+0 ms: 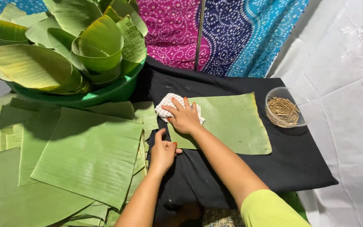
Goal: Cleaning banana leaves with a cloth and folding them into cones, secured with small wooden sticks.
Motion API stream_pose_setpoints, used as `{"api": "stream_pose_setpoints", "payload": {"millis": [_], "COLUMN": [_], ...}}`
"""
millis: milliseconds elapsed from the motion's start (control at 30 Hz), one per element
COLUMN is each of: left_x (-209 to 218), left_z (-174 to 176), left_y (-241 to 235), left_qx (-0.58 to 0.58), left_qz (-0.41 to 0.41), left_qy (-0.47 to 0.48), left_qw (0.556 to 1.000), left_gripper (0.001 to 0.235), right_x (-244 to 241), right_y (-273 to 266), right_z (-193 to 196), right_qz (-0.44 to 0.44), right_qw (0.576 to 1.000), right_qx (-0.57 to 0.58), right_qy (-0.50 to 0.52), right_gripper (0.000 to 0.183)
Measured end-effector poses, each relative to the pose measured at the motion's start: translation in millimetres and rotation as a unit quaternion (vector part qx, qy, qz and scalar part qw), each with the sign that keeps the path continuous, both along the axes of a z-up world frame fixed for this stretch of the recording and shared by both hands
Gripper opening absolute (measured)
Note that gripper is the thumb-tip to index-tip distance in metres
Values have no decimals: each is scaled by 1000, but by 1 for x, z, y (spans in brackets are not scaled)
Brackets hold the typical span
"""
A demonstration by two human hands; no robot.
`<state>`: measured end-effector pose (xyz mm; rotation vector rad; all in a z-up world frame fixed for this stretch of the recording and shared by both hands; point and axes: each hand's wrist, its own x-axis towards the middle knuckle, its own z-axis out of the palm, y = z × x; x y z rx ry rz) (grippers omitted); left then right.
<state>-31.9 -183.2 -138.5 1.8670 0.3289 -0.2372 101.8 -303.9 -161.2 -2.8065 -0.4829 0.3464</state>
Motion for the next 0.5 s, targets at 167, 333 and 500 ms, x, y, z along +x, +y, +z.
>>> {"api": "stream_pose_setpoints", "payload": {"millis": [167,333,500], "left_x": [5,4,5], "left_z": [-41,-34,-29], "left_y": [3,3,3], "left_qx": [71,107,110], "left_qz": [-43,-57,-57], "left_qy": [-28,-13,5], "left_qw": [996,993,992], "left_gripper": [33,27,27], "right_x": [-6,10,23], "right_y": [-17,-100,-190], "right_z": [10,0,-7], "right_qz": [17,-38,-180], "right_qw": [1000,998,980], "right_qx": [8,-8,-55], "right_qy": [-7,-41,-66], "right_gripper": [51,49,52]}}
